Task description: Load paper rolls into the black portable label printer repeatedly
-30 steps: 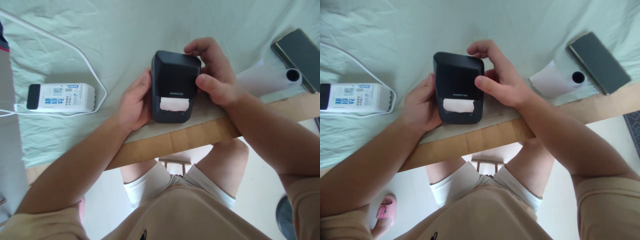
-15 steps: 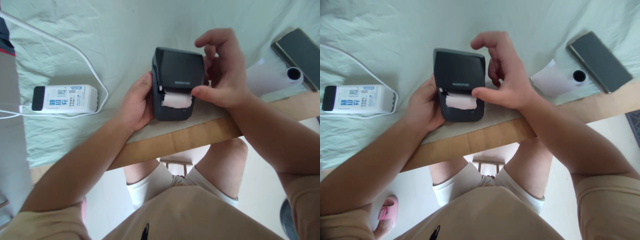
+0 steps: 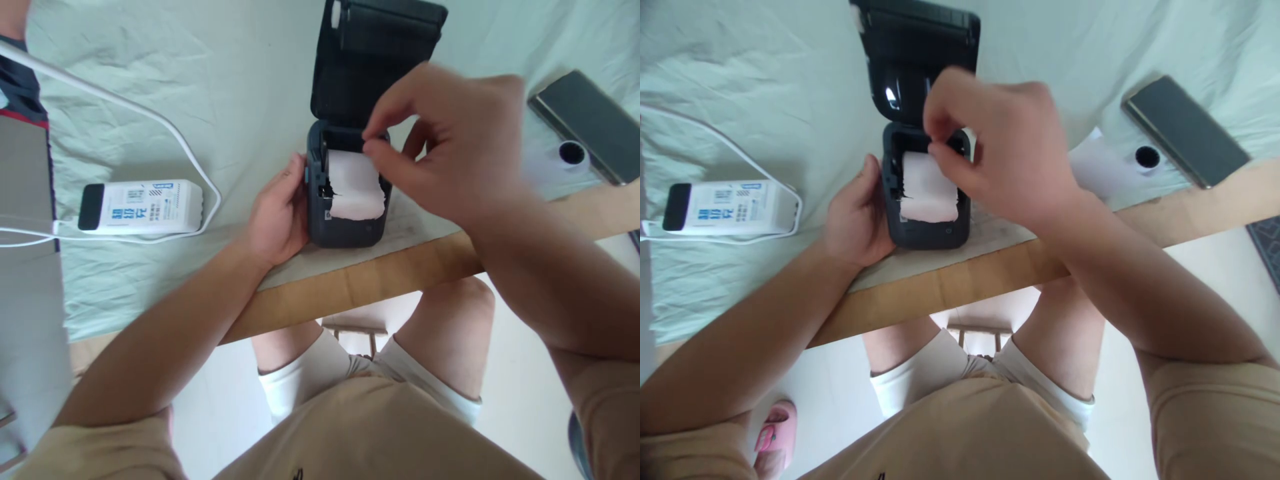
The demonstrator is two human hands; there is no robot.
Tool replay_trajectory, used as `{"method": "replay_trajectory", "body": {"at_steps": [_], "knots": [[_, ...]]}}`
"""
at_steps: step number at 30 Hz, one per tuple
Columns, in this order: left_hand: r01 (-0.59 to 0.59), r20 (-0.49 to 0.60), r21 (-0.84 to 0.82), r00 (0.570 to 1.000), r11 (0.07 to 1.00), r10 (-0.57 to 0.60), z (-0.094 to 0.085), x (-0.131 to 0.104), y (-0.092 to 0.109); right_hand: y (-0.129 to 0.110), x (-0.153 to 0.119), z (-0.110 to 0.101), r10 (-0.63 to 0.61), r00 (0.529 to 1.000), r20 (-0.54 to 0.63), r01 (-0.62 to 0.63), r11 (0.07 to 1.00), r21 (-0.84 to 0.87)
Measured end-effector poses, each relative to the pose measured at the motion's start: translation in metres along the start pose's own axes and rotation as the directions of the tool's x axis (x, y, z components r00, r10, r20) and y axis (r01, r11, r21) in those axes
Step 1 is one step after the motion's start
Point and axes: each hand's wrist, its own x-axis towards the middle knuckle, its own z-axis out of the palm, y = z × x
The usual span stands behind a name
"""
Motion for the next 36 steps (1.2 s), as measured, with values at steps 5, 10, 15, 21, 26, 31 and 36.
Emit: {"method": "replay_trajectory", "body": {"at_steps": [5, 10, 15, 21, 26, 31, 36], "knots": [[-0.025, 0.092, 0.118, 0.996, 0.993, 0.014, -0.003, -0.003, -0.002, -0.012, 0.012, -0.002, 0.117, 0.937, 0.328, -0.006, 0.947, -0.32], [-0.053, 0.101, 0.148, 0.994, 0.988, 0.038, -0.006, -0.003, -0.003, -0.008, -0.004, -0.016, 0.065, 0.981, 0.181, -0.081, 0.993, 0.084], [-0.084, 0.127, 0.161, 0.99, 0.983, 0.063, -0.009, -0.002, -0.004, 0.021, -0.052, -0.003, 0.447, 0.88, -0.16, -0.222, 0.687, 0.692], [-0.058, 0.101, 0.131, 0.994, 0.99, 0.045, -0.006, -0.001, -0.004, 0.046, -0.079, 0.022, 0.455, 0.873, -0.176, -0.338, 0.825, 0.454], [-0.043, 0.083, 0.147, 0.996, 0.988, 0.031, -0.004, -0.001, -0.003, 0.044, -0.064, 0.021, 0.315, 0.933, -0.176, -0.302, 0.948, 0.099], [-0.033, 0.077, 0.184, 0.997, 0.982, 0.02, -0.002, -0.003, 0.0, 0.04, -0.074, 0.011, 0.162, 0.954, -0.254, -0.176, 0.984, -0.03], [-0.009, 0.046, 0.213, 0.999, 0.977, -0.001, -0.003, -0.002, 0.0, 0.076, -0.114, -0.017, 0.057, 0.777, -0.627, -0.226, 0.955, -0.193]]}}
